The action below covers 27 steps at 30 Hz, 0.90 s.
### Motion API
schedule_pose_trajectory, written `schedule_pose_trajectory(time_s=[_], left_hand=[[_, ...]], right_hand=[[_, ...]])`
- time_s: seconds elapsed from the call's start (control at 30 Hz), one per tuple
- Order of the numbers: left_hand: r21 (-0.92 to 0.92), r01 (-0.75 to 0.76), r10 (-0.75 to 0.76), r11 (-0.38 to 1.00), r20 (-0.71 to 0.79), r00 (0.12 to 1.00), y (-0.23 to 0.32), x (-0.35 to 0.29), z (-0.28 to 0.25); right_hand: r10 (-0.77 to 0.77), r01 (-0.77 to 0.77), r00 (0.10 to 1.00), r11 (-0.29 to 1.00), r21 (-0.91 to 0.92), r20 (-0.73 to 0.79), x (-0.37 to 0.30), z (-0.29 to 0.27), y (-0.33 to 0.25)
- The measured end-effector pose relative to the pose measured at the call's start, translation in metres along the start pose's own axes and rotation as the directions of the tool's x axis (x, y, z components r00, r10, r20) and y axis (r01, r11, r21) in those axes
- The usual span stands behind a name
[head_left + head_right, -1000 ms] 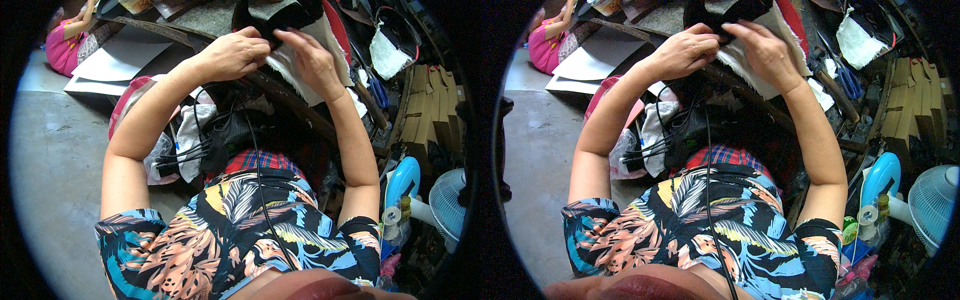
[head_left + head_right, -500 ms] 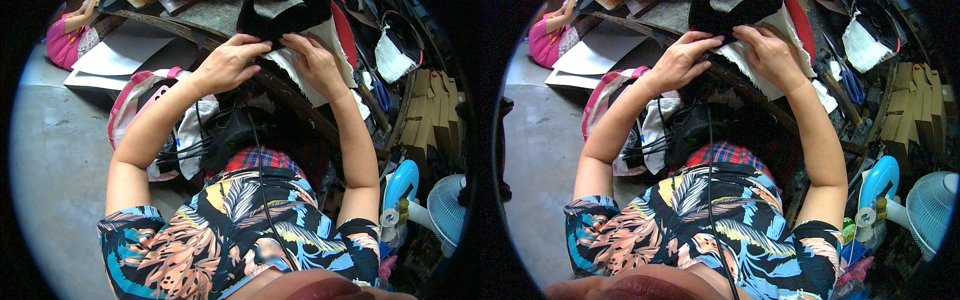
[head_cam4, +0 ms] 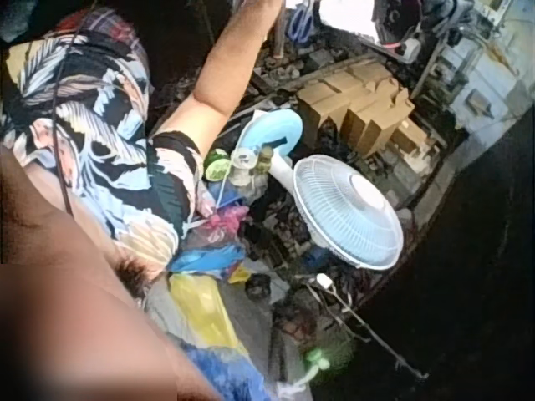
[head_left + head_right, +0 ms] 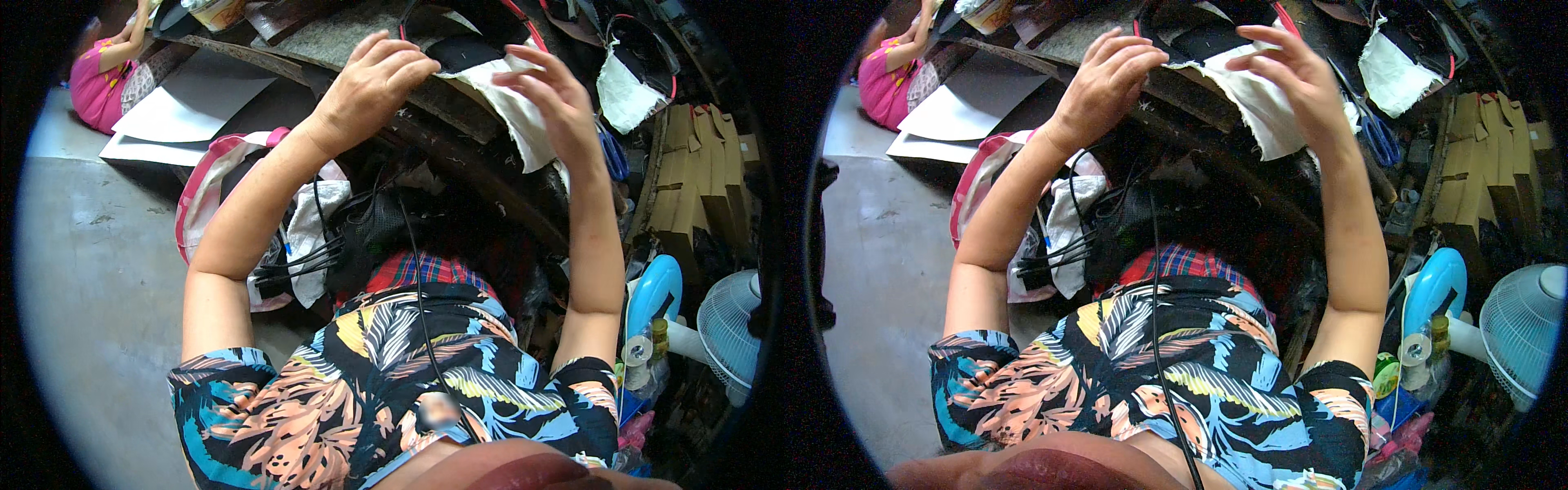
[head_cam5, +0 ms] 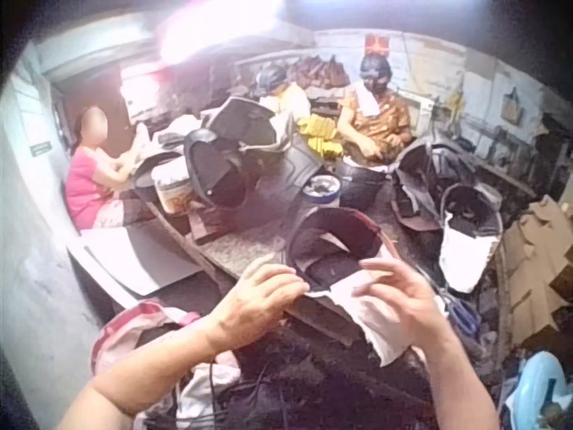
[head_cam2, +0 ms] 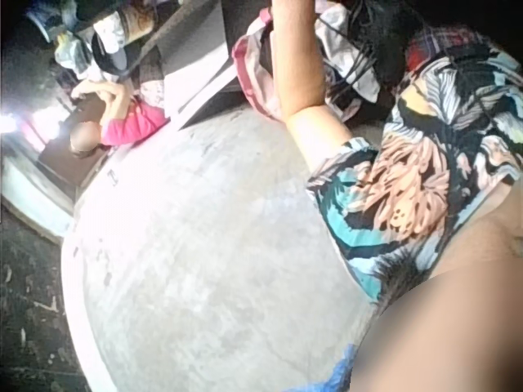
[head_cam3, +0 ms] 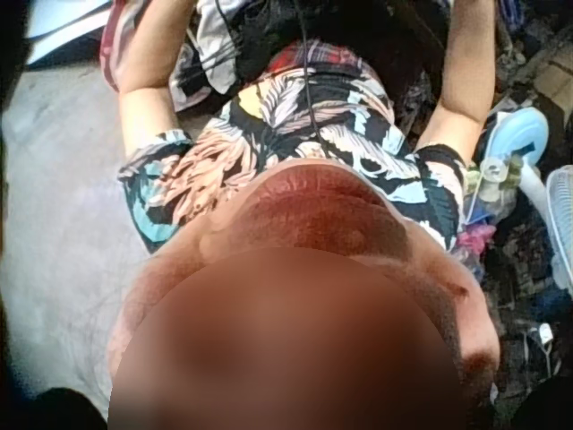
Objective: The person applies a white fabric patch to the interior of a black slip-on shoe, presses it into place, and trims the excess with scissors. They repeat this process on a second shoe, then place both shoes on the workbench.
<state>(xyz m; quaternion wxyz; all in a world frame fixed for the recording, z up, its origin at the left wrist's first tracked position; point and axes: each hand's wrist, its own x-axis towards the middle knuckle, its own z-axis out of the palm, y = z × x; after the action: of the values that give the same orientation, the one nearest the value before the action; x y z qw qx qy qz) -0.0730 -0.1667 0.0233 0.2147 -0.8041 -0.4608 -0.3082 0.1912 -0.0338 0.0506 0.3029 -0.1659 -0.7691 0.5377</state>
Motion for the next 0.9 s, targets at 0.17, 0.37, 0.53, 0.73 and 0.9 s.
schedule_pose_trajectory(time_s=[0.17, 0.37, 0.53, 0.73, 0.9], left_hand=[[0.031, 0.040, -0.039, 0.999, -0.048, 0.998, -0.013, 0.024, -0.006], [0.214, -0.163, 0.152, 0.963, 0.067, 0.986, 0.003, 0.018, -0.010], [0.205, -0.181, 0.146, 0.962, 0.173, 0.974, 0.018, 0.001, -0.004], [0.113, -0.158, 0.143, 0.981, 0.127, 0.982, 0.026, 0.010, 0.013], [0.123, -0.128, 0.120, 0.984, 0.073, 0.990, 0.023, 0.017, 0.008]], right_hand=[[0.090, -0.200, 0.969, 0.832, -0.518, -0.230, -0.072, -0.062, -0.026], [0.016, -0.239, 0.969, 0.303, -0.922, -0.246, -0.131, -0.069, 0.004], [0.071, -0.455, 0.797, 0.724, -0.518, -0.600, -0.121, -0.066, -0.002], [-0.221, 0.009, 0.771, 0.942, -0.336, -0.598, -0.085, -0.042, -0.051], [-0.099, -0.078, 0.988, 0.323, -0.943, -0.116, -0.049, 0.019, -0.024]])
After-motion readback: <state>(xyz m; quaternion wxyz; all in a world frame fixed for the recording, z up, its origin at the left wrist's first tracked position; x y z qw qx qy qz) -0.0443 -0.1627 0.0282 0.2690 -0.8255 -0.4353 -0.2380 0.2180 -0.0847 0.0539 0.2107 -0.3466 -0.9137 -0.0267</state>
